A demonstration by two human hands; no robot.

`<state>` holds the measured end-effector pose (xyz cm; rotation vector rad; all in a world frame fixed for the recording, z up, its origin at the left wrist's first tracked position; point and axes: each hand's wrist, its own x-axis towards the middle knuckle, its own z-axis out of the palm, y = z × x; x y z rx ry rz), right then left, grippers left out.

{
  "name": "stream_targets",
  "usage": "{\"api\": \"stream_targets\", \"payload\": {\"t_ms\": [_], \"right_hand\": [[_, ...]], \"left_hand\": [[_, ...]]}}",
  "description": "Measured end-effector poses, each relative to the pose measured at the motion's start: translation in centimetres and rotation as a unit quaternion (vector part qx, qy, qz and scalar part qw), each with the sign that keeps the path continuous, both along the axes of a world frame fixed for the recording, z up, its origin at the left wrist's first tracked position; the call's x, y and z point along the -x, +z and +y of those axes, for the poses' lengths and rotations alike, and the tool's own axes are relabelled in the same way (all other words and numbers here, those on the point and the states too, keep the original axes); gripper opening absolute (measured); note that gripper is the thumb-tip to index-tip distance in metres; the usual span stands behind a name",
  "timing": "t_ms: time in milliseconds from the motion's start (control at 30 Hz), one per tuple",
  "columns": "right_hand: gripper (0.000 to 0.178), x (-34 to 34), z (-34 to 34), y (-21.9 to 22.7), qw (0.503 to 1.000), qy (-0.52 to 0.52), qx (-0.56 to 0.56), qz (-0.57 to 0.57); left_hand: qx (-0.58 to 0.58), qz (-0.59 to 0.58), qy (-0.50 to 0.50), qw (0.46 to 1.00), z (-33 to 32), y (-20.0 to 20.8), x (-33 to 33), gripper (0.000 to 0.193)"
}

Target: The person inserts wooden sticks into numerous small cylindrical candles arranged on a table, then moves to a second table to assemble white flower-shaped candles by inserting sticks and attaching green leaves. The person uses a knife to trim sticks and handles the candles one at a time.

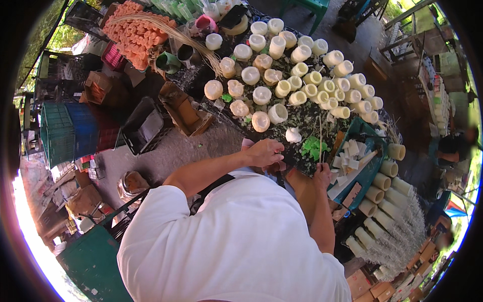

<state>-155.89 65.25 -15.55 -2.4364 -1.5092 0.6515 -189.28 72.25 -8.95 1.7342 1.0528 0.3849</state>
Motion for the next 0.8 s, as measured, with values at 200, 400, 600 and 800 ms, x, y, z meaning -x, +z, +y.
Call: {"api": "stream_targets", "payload": {"t_ms": [200, 400, 600, 800], "right_hand": [[0.029, -1.4, 0.9, -1.8, 0.995, -0.049, 0.044, -0.070], [0.036, -1.5, 2.3, -2.1, 0.995, -0.026, 0.043, -0.081], [0.039, -2.0, 3.2, -3.2, 0.998, -0.025, -0.030, -0.056], [0.034, -1.0, 3.9, -2.6, 0.990, -0.001, -0.082, -0.119]], "left_hand": [[-0.037, -0.003, 0.127, 0.991, 0.1, 2.1, 6.5, 0.030], [-0.058, 0.029, 0.274, 0.960, -1.2, 5.6, 12.4, 0.025], [-0.050, 0.077, 0.369, 0.925, -2.0, 7.0, 18.3, 0.027], [-0.076, 0.073, 0.447, 0.888, 2.3, 7.9, 25.7, 0.025]]}}
